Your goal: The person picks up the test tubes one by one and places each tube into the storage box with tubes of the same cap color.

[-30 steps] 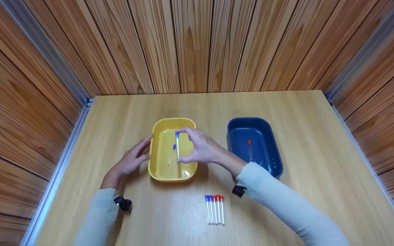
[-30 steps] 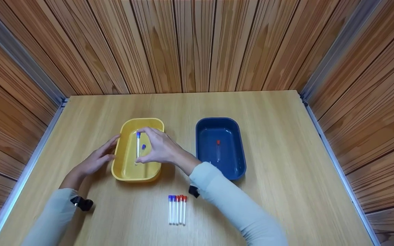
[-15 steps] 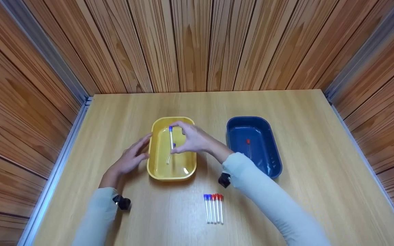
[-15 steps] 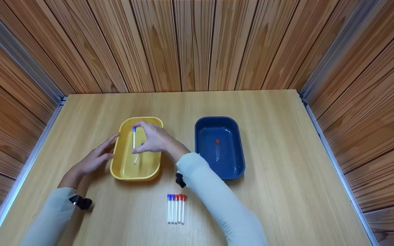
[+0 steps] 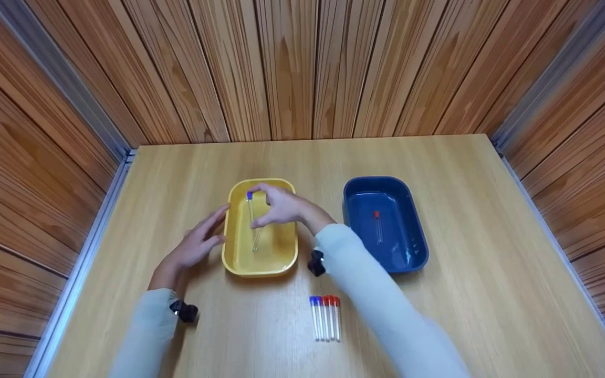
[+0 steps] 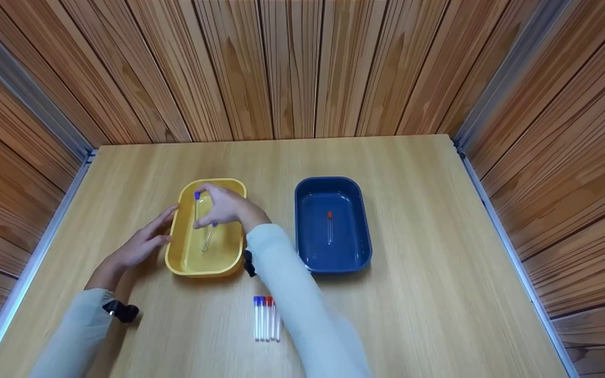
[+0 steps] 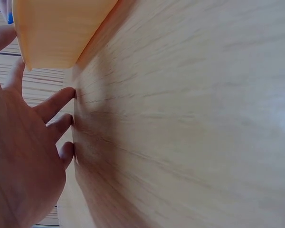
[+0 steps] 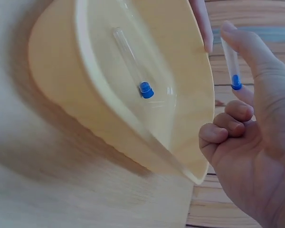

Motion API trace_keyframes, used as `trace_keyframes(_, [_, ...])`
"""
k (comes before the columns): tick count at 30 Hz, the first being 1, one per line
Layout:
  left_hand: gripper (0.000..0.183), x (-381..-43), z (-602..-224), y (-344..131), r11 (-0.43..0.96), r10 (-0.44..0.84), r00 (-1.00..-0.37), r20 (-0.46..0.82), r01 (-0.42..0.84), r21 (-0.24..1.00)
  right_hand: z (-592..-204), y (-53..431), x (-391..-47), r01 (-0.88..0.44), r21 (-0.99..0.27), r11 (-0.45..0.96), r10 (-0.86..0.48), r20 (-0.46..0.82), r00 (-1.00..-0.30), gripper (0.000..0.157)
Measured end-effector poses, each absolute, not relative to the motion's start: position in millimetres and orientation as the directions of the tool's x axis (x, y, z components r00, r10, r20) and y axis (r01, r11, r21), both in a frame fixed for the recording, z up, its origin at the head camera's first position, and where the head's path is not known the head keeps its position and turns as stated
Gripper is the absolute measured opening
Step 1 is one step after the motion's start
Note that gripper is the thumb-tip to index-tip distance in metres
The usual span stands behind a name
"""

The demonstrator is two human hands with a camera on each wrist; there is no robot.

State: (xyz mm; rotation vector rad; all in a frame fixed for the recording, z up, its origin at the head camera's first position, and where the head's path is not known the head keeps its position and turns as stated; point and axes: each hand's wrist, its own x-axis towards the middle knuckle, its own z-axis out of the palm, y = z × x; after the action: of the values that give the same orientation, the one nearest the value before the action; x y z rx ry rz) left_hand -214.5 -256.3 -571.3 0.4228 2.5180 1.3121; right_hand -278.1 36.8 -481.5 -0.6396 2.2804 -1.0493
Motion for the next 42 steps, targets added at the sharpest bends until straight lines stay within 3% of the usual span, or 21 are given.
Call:
trace_keyframes(19, [0.074,-217,-570,-255,0.544,0.404,-0.910,-0.093,0.158,0.824,-510,13,-272,-0.057,-0.842,0.536,-0.561,-0.305,-0.770,0.090])
trace_keyframes(27, [0.073,-215,-571,-256,0.543,0.400,-0.912,-0.090,0.158,0.825,-516,4,-265,0.025,-0.839,0.544,-0.545,-0.376,-0.749,0.082])
trace_keyframes(42, [0.075,-216,-572,-257,0.533,0.415,-0.908,-0.055,0.194,0.823,-526,2,-257,0.115,-0.842,0.526,-0.414,-0.372,-0.831,0.087])
